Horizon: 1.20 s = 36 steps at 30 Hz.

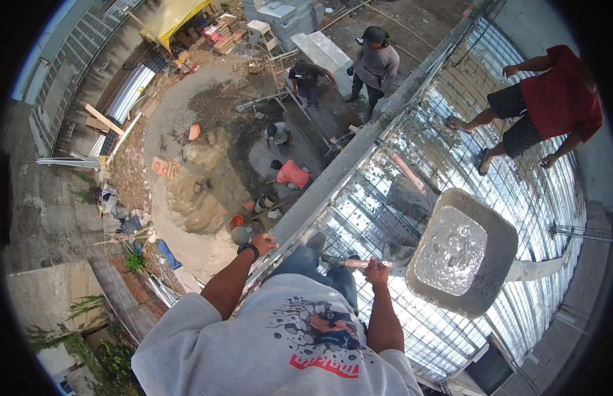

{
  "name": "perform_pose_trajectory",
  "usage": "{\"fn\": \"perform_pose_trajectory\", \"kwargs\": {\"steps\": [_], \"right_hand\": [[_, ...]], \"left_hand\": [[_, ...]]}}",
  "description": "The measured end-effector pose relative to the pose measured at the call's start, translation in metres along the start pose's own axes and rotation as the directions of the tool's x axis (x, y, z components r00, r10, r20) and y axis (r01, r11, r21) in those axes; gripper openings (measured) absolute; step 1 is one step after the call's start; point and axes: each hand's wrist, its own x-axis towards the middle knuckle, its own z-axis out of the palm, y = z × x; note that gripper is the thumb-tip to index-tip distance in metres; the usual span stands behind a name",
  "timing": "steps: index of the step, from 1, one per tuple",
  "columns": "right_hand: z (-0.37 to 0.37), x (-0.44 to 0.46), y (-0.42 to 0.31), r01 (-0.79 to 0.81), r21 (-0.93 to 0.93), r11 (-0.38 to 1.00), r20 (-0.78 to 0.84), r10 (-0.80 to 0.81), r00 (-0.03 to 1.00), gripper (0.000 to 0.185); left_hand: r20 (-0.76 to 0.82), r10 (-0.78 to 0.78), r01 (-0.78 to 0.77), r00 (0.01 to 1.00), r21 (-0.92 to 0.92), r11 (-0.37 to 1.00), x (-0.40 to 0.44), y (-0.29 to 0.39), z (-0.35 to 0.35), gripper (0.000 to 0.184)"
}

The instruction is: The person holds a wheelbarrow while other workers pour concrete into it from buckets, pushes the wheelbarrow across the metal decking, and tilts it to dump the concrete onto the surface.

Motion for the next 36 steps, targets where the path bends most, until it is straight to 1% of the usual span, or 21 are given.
{"fn": "perform_pose_trajectory", "kwargs": {"steps": [1, 4, 7, 13, 16, 19, 22, 25, 29, 32, 36], "right_hand": [[-0.002, 0.002, 0.004, 0.015, 0.028, 0.999, 0.01, -0.015, 1.0, 0.049], [-0.008, 0.007, 0.007, -0.015, -0.029, 0.999, 0.03, 0.016, 0.999, 0.048], [-0.009, 0.003, 0.004, -0.057, -0.014, 0.998, 0.015, 0.057, 0.998, 0.048], [-0.007, 0.005, 0.008, -0.05, -0.022, 0.998, -0.016, 0.05, 0.999, 0.047], [-0.005, 0.001, 0.005, -0.036, -0.025, 0.999, -0.031, 0.035, 0.999, 0.047], [-0.004, -0.004, 0.002, -0.046, 0.043, 0.998, -0.024, 0.048, 0.999, 0.047], [-0.006, -0.005, 0.004, -0.037, 0.047, 0.998, -0.022, 0.038, 0.999, 0.046], [-0.01, -0.006, 0.007, -0.048, 0.042, 0.998, -0.012, 0.048, 0.999, 0.048], [-0.013, -0.009, 0.014, -0.002, -0.016, 1.0, -0.048, 0.001, 0.999, 0.054], [-0.013, -0.012, 0.016, -0.042, -0.025, 0.999, -0.072, 0.04, 0.997, 0.055], [-0.012, -0.01, 0.019, -0.045, -0.05, 0.998, -0.067, 0.041, 0.997, 0.049]], "left_hand": [[0.002, 0.014, -0.014, 1.0, -0.022, 1.0, 0.001, 0.0, 0.001, 0.058], [0.013, 0.023, -0.022, 1.0, -0.002, 1.0, 0.006, 0.0, 0.002, 0.059], [0.02, 0.032, -0.032, 0.999, 0.003, 0.999, 0.007, 0.001, 0.003, 0.061], [0.034, 0.04, -0.041, 0.999, 0.043, 0.998, 0.006, 0.001, 0.003, 0.062], [0.068, 0.032, -0.038, 0.997, 0.084, 0.996, 0.008, 0.0, 0.004, 0.065], [0.068, 0.029, -0.036, 0.997, 0.096, 0.995, 0.006, 0.002, 0.005, 0.065], [0.069, 0.029, -0.036, 0.997, 0.104, 0.994, 0.004, 0.005, 0.007, 0.065], [0.038, 0.046, -0.048, 0.998, 0.048, 0.998, 0.006, 0.001, 0.013, 0.059], [0.046, 0.081, -0.083, 0.996, 0.059, 0.995, 0.012, -0.006, 0.019, 0.059], [0.041, 0.084, -0.086, 0.996, 0.054, 0.995, 0.012, -0.004, 0.018, 0.058], [0.021, 0.075, -0.076, 0.997, 0.045, 0.996, 0.007, 0.001, 0.015, 0.058]]}}
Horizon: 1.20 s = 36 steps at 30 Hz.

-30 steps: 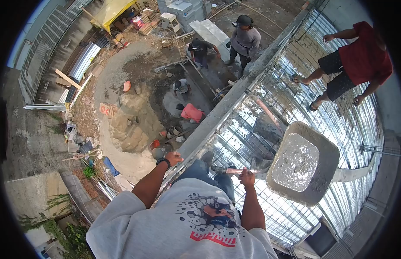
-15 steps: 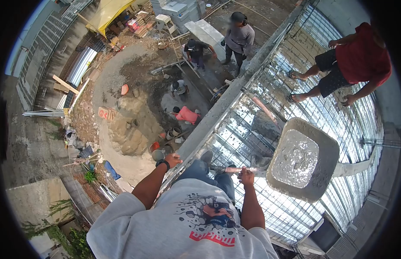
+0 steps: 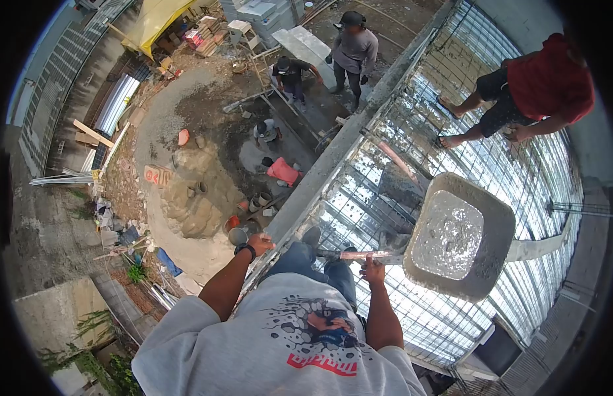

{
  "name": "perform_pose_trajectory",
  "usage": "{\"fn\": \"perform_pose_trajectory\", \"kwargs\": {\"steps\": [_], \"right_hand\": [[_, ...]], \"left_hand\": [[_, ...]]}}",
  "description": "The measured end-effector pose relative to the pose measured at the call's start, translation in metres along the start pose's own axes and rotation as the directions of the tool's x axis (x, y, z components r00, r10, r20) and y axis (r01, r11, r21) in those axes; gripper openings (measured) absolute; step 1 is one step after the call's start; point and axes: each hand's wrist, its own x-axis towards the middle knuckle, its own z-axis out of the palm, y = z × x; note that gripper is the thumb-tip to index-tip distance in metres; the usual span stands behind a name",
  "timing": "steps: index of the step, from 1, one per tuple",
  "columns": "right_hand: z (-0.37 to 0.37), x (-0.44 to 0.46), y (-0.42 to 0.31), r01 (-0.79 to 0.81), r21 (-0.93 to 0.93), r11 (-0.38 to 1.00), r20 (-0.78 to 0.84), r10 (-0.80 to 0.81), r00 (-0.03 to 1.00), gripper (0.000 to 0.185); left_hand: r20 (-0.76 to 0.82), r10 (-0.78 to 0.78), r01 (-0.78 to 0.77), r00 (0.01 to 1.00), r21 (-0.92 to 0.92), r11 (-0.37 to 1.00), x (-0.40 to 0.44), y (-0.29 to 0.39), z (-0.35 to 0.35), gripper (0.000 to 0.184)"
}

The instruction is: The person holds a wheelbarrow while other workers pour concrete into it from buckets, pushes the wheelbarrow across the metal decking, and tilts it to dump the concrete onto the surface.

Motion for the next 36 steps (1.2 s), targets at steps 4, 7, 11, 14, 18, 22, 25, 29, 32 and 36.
{"fn": "perform_pose_trajectory", "kwargs": {"steps": [4, 7, 11, 14, 18, 22, 25, 29, 32, 36], "right_hand": [[-0.003, 0.004, -0.005, 0.012, 0.009, 1.0, 0.052, -0.012, 0.999, 0.048], [-0.003, 0.006, -0.013, 0.027, 0.021, 0.999, 0.077, -0.028, 0.997, 0.047], [0.0, 0.007, -0.021, 0.035, -0.014, 0.999, 0.068, -0.033, 0.997, 0.046], [-0.001, 0.007, -0.021, 0.054, -0.011, 0.998, 0.08, -0.053, 0.995, 0.046], [0.006, -0.001, -0.027, 0.05, 0.061, 0.997, 0.04, -0.053, 0.998, 0.045], [0.007, -0.003, -0.022, 0.05, 0.041, 0.998, 0.028, -0.051, 0.998, 0.045], [0.006, 0.001, -0.01, 0.073, 0.013, 0.997, 0.025, -0.073, 0.997, 0.048], [0.008, -0.007, -0.009, 0.098, -0.002, 0.995, -0.028, -0.098, 0.995, 0.05], [0.011, 0.002, 0.005, 0.131, 0.046, 0.99, -0.05, -0.129, 0.99, 0.047], [0.024, 0.019, 0.034, 0.189, 0.03, 0.981, -0.117, -0.185, 0.976, 0.045]], "left_hand": [[-0.006, -0.001, 0.001, 1.0, -0.016, 1.0, -0.001, 0.0, -0.001, 0.058], [-0.005, -0.027, 0.027, 1.0, -0.048, 0.999, -0.006, 0.0, 0.0, 0.057], [0.01, -0.045, 0.046, 0.999, -0.037, 0.998, -0.002, -0.01, 0.006, 0.058], [0.024, -0.072, 0.073, 0.997, -0.047, 0.996, 0.0, -0.016, 0.011, 0.059], [0.037, -0.093, 0.094, 0.995, -0.038, 0.995, -0.002, -0.012, 0.01, 0.058], [0.072, -0.096, 0.1, 0.993, -0.053, 0.994, 0.003, -0.015, 0.008, 0.059], [0.078, -0.021, 0.017, 0.997, 0.054, 0.998, 0.002, -0.004, -0.003, 0.061], [0.084, 0.001, -0.002, 0.996, 0.011, 1.0, 0.005, -0.003, -0.008, 0.06], [0.122, -0.002, -0.005, 0.992, 0.059, 0.998, -0.001, 0.013, -0.019, 0.059], [0.173, -0.045, 0.011, 0.984, 0.197, 0.98, -0.013, 0.04, -0.036, 0.059]]}}
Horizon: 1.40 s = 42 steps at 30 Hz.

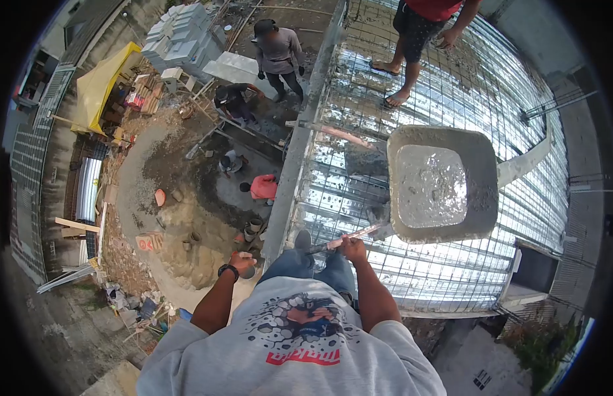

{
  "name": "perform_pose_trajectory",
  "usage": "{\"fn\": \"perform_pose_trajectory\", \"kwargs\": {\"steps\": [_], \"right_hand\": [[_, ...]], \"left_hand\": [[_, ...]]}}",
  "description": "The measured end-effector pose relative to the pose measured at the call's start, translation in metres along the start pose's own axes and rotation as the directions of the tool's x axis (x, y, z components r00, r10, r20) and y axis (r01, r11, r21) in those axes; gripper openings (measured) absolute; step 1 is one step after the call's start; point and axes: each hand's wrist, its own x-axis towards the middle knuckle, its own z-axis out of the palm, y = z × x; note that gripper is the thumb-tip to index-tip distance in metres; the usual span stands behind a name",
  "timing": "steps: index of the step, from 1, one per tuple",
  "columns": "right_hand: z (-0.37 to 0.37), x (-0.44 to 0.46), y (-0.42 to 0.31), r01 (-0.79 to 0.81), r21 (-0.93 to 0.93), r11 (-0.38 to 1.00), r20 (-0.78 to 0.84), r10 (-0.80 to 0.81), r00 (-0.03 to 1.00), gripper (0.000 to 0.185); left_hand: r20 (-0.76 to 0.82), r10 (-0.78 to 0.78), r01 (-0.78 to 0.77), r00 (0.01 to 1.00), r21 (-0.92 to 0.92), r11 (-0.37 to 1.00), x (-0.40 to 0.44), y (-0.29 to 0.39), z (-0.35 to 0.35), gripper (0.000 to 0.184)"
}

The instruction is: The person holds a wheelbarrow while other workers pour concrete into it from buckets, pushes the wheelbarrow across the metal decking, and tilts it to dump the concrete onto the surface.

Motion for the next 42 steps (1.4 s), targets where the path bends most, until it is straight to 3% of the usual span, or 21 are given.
{"fn": "perform_pose_trajectory", "kwargs": {"steps": [1, 4, 5, 8, 14, 17, 19, 20, 21, 22, 23, 25, 26, 28, 30, 33, 35, 36, 37, 39, 42], "right_hand": [[0.003, -0.003, 0.001, -0.01, 0.101, 0.995, 0.028, 0.008, 1.0, 0.046], [0.011, -0.021, -0.007, -0.099, 0.141, 0.985, 0.007, 0.099, 0.995, 0.048], [0.01, -0.012, 0.007, -0.115, 0.013, 0.993, 0.084, 0.114, 0.99, 0.046], [0.003, -0.018, 0.018, -0.17, 0.043, 0.985, 0.114, 0.164, 0.98, 0.046], [-0.029, -0.014, 0.002, -0.191, 0.11, 0.975, 0.15, 0.173, 0.973, 0.046], [-0.044, -0.015, -0.015, -0.111, 0.026, 0.994, 0.051, 0.109, 0.993, 0.048], [-0.046, 0.001, -0.014, -0.062, -0.116, 0.991, 0.012, 0.063, 0.998, 0.05], [-0.046, 0.011, -0.012, 0.019, -0.215, 0.976, 0.024, -0.014, 1.0, 0.057], [-0.039, 0.027, 0.005, 0.195, -0.355, 0.914, -0.052, -0.227, 0.972, 0.061], [-0.038, 0.02, -0.013, 0.106, -0.276, 0.955, -0.027, -0.118, 0.993, 0.062], [-0.039, -0.006, -0.053, 0.134, -0.316, 0.939, -0.022, -0.148, 0.989, 0.061], [-0.029, -0.006, -0.062, 0.186, -0.335, 0.924, -0.034, -0.209, 0.977, 0.064], [-0.022, -0.002, -0.056, 0.196, -0.305, 0.932, -0.027, -0.214, 0.976, 0.064], [-0.009, 0.003, -0.045, 0.169, -0.304, 0.938, -0.042, -0.19, 0.981, 0.065], [-0.002, 0.005, -0.026, 0.154, -0.27, 0.95, -0.058, -0.176, 0.983, 0.066], [0.006, 0.003, 0.006, 0.111, -0.179, 0.978, -0.09, -0.129, 0.988, 0.062], [0.016, 0.025, 0.059, 0.163, -0.188, 0.969, -0.108, -0.186, 0.977, 0.06], [0.003, 0.002, 0.038, 0.031, -0.167, 0.985, -0.127, -0.052, 0.991, 0.055], [-0.005, -0.018, 0.025, -0.103, -0.144, 0.984, -0.136, 0.083, 0.987, 0.05], [-0.01, -0.024, 0.036, -0.078, -0.217, 0.973, -0.209, 0.032, 0.977, 0.052], [-0.008, 0.0, 0.081, -0.144, -0.078, 0.987, -0.15, 0.131, 0.98, 0.056]], "left_hand": [[-0.025, 0.043, -0.043, 0.999, 0.002, 0.999, 0.025, -0.034, 0.008, 0.057], [-0.05, -0.022, 0.021, 0.999, -0.03, 0.999, 0.029, -0.026, -0.004, 0.054], [-0.059, -0.015, 0.012, 0.998, -0.05, 0.999, 0.027, -0.015, -0.008, 0.052], [-0.091, 0.001, -0.016, 0.996, -0.16, 0.987, 0.029, 0.009, -0.016, 0.048], [-0.184, 0.177, -0.191, 0.967, -0.066, 0.979, 0.049, 0.016, 0.005, 0.043], [-0.125, 0.112, -0.148, 0.986, -0.321, 0.935, 0.036, 0.019, 0.025, 0.044], [-0.046, 0.138, -0.143, 0.989, -0.491, 0.859, 0.063, -0.029, 0.053, 0.041], [-0.021, 0.089, -0.09, 0.996, -0.38, 0.921, 0.051, -0.024, 0.053, 0.04], [-0.013, 0.036, -0.038, 0.999, -0.261, 0.965, 0.028, -0.015, 0.049, 0.039], [0.043, -0.05, 0.058, 0.998, -0.216, 0.975, 0.007, -0.005, 0.047, 0.034], [0.082, -0.14, 0.152, 0.987, -0.168, 0.974, -0.008, 0.004, 0.044, 0.03], [0.179, -0.198, 0.228, 0.964, -0.164, 0.96, 0.02, -0.054, 0.051, 0.022], [0.18, 0.023, -0.046, 0.983, 0.121, 0.992, 0.037, -0.102, 0.053, 0.021], [0.204, 0.058, -0.103, 0.977, 0.216, 0.971, 0.046, -0.109, 0.036, 0.021], [0.213, -0.304, 0.338, 0.929, -0.147, 0.93, 0.019, -0.071, 0.012, 0.022], [0.076, -0.319, 0.327, 0.945, -0.168, 0.93, 0.003, -0.014, -0.019, 0.029], [0.049, -0.127, 0.129, 0.991, -0.048, 0.99, 0.04, -0.017, -0.037, 0.032], [0.043, -0.03, 0.03, 0.999, 0.009, 1.0, 0.059, -0.018, -0.045, 0.035], [0.063, -0.127, 0.13, 0.99, -0.055, 0.99, 0.066, 0.004, -0.052, 0.033], [0.039, -0.084, 0.087, 0.996, -0.078, 0.993, 0.074, 0.046, -0.057, 0.033], [0.028, 0.0, 0.0, 1.0, -0.012, 1.0, 0.089, 0.103, -0.054, 0.034]]}}
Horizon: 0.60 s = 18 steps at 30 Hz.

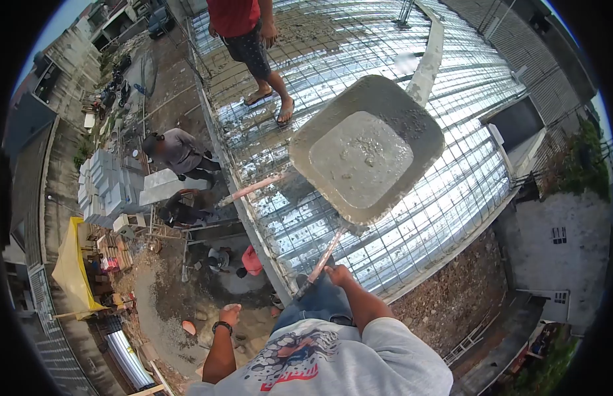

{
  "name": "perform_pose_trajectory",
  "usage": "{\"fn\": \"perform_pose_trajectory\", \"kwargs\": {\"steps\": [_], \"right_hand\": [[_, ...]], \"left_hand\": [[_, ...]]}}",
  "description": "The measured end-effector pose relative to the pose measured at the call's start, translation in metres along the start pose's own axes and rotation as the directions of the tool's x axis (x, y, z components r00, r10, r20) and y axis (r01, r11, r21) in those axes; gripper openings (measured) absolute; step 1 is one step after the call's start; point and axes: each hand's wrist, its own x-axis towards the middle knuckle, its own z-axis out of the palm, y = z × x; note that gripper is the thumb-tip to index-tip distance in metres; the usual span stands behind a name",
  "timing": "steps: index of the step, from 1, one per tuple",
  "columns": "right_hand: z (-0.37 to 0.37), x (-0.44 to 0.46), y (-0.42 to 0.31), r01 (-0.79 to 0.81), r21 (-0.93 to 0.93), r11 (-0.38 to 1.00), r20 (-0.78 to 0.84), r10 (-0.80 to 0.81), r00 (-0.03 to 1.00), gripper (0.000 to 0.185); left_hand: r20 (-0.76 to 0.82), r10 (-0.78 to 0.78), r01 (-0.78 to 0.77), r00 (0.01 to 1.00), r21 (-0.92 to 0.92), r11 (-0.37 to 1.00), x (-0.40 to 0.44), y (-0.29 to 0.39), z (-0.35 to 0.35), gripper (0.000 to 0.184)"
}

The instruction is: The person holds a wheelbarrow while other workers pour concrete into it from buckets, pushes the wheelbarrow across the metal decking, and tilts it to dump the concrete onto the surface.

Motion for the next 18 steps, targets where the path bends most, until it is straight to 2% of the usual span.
{"fn": "perform_pose_trajectory", "kwargs": {"steps": [4, 7, 9, 12, 13, 14, 16, 18], "right_hand": [[-0.007, 0.015, 0.008, -0.059, 0.05, 0.997, 0.039, 0.057, 0.998, 0.071], [-0.031, 0.014, -0.007, -0.139, 0.274, 0.952, 0.105, 0.114, 0.988, 0.055], [-0.03, 0.029, 0.008, -0.169, 0.374, 0.912, 0.192, 0.102, 0.976, 0.05], [-0.052, 0.047, 0.006, -0.253, 0.373, 0.893, 0.273, 0.156, 0.949, 0.047], [-0.058, 0.06, 0.012, -0.293, 0.454, 0.842, 0.344, 0.137, 0.929, 0.044], [-0.071, 0.062, 0.004, -0.211, 0.306, 0.928, 0.252, 0.135, 0.958, 0.04], [-0.097, 0.074, -0.01, -0.206, 0.279, 0.938, 0.342, 0.103, 0.934, 0.038], [-0.119, 0.086, -0.031, -0.209, 0.21, 0.955, 0.349, 0.127, 0.929, 0.036]], "left_hand": [[-0.016, 0.139, -0.138, 0.99, 0.033, 0.99, -0.003, 0.075, 0.033, 0.035], [0.013, 0.209, -0.21, 0.978, 0.093, 0.973, 0.009, 0.097, 0.059, 0.038], [0.043, 0.167, -0.172, 0.985, 0.159, 0.972, -0.007, 0.129, 0.077, 0.041], [0.02, 0.204, -0.205, 0.979, 0.108, 0.973, -0.012, 0.137, 0.103, 0.044], [-0.004, 0.208, -0.207, 0.978, 0.071, 0.976, -0.021, 0.142, 0.112, 0.043], [-0.037, 0.23, -0.229, 0.972, 0.046, 0.972, -0.014, 0.13, 0.12, 0.043], [-0.101, 0.217, -0.214, 0.971, 0.042, 0.976, -0.014, 0.111, 0.135, 0.043], [-0.129, 0.167, -0.164, 0.977, 0.031, 0.986, -0.019, 0.099, 0.146, 0.043]]}}
